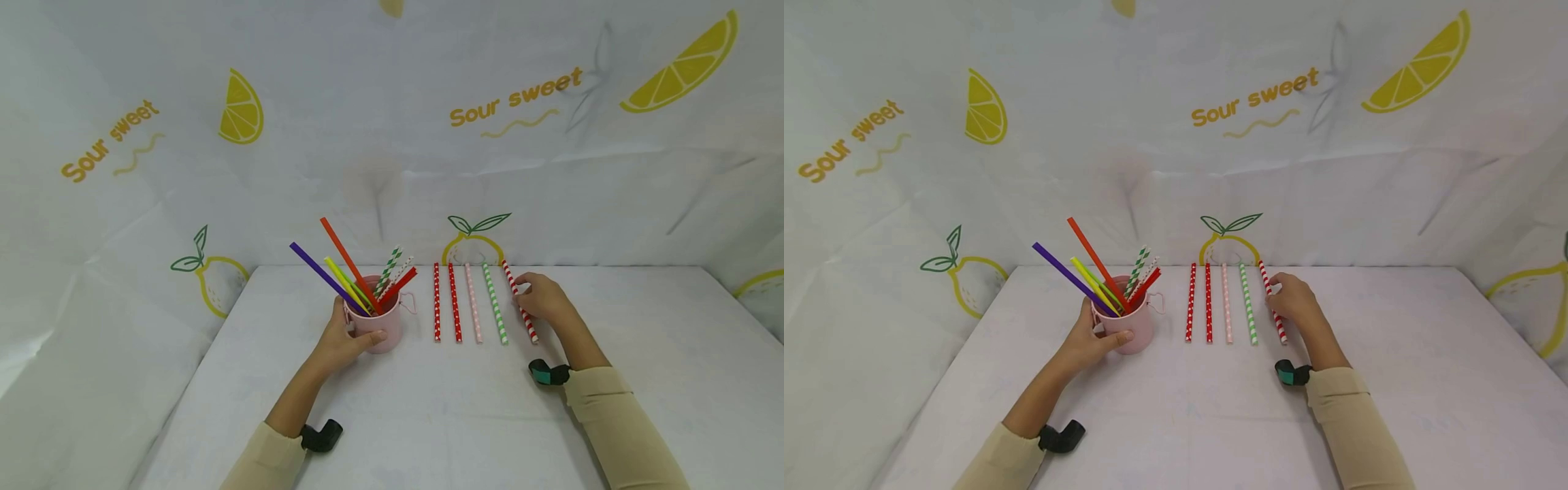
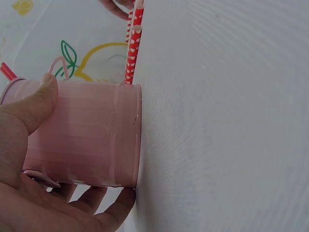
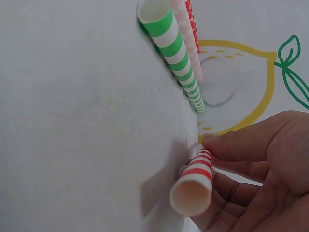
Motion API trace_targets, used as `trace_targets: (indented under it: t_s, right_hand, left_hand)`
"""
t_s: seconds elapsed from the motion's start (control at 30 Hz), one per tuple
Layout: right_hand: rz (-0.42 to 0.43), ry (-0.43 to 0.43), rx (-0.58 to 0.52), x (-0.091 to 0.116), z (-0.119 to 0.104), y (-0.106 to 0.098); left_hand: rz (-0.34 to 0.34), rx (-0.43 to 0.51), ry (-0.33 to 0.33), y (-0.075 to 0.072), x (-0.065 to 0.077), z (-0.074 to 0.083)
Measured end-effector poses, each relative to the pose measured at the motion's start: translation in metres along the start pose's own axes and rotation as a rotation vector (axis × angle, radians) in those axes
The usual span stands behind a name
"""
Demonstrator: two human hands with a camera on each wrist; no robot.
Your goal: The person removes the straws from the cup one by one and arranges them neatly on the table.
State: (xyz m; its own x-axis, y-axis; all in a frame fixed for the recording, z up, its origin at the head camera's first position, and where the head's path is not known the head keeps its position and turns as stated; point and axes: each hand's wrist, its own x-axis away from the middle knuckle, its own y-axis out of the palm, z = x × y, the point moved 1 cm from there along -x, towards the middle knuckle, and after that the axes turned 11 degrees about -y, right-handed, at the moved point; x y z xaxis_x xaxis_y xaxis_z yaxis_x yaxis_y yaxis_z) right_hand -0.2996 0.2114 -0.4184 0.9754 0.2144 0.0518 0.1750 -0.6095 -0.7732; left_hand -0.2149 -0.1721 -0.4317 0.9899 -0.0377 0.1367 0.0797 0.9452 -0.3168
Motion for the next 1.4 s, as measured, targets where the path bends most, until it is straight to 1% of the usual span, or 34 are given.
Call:
trace_targets:
  t_s: [0.2,0.57,0.77,0.97,1.2,1.33,1.4]
  right_hand:
    - [0.015,-0.022,0.011,-0.002,0.004,0.002]
    - [0.036,-0.03,0.056,-0.001,0.003,0.003]
    - [0.022,0.0,0.043,-0.002,0.002,0.005]
    - [0.014,0.012,0.041,-0.002,0.002,0.005]
    - [0.011,0.009,0.038,-0.001,0.001,0.004]
    - [0.019,0.013,0.031,0.0,-0.002,0.001]
    - [0.033,0.001,0.029,0.002,-0.006,-0.003]
  left_hand:
    - [0.009,-0.015,-0.019,0.0,0.0,0.0]
    - [0.005,-0.012,0.002,0.0,-0.001,-0.001]
    - [-0.008,0.007,0.03,0.0,-0.001,0.0]
    - [0.001,-0.011,0.031,0.0,-0.001,0.001]
    - [-0.001,-0.004,0.018,0.001,-0.001,0.002]
    - [0.0,-0.003,0.018,0.001,-0.001,0.002]
    - [0.001,-0.002,0.021,0.001,-0.001,0.002]
